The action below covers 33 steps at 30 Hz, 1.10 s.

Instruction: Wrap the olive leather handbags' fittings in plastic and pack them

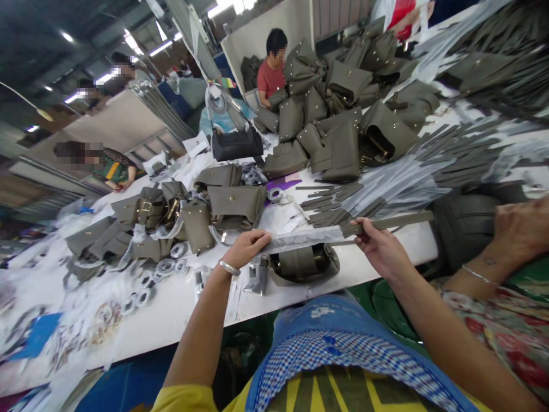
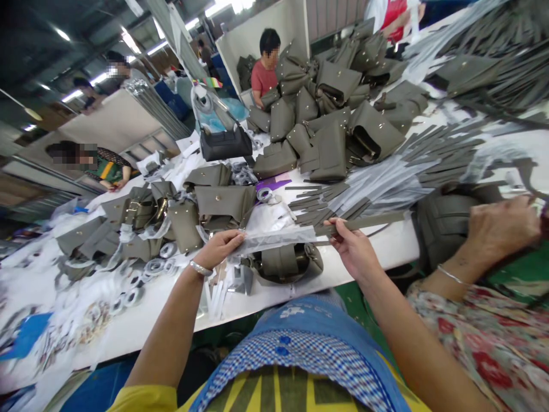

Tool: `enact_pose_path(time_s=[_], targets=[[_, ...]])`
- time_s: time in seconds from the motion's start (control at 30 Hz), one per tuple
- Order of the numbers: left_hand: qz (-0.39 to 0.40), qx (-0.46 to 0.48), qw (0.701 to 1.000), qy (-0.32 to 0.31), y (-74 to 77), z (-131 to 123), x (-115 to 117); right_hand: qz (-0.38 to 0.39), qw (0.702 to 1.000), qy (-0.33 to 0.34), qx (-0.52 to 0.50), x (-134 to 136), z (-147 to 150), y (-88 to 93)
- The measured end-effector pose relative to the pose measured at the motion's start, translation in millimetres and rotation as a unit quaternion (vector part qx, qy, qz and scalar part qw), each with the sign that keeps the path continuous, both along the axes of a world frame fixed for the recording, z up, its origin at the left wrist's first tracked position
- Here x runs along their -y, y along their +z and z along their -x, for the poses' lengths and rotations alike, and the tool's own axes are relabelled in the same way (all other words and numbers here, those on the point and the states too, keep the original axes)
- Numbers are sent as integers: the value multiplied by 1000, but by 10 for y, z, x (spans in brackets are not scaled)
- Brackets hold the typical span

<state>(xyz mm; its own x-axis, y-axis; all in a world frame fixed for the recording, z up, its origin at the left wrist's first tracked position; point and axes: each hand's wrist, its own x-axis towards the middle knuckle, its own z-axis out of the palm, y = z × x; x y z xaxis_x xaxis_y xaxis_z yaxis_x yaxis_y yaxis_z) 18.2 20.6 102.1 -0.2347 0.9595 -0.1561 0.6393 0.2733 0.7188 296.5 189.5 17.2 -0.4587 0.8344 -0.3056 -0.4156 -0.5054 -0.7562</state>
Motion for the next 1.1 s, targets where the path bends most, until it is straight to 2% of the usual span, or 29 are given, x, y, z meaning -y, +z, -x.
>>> enact_pose_path(time_s=[0.2, 0.33, 0.47, 0.53, 0.73, 0.87, 1.1], targets=[[1, 49, 997, -55, 165, -65, -283, 18, 999, 11, -31, -20, 101, 5], [-19, -13, 996, -90, 265, -390, -540, -5, 999, 25, -46, 96, 176, 50], [-11, -68, 987, -143, 194, -829, -788, -20, 998, 61, -25, 292, 290, 92], [14, -85, 984, -154, 122, -923, -848, -18, 998, 64, -17, 309, 286, 91], [58, -79, 981, -170, -13, -678, -800, 50, 997, -22, -58, 90, 31, -9], [69, -53, 981, -175, -17, -614, -766, 82, 994, -13, -73, 79, -12, -85], [77, -30, 982, -171, 1, -630, -745, 91, 993, -6, -74, 154, 4, -157]])
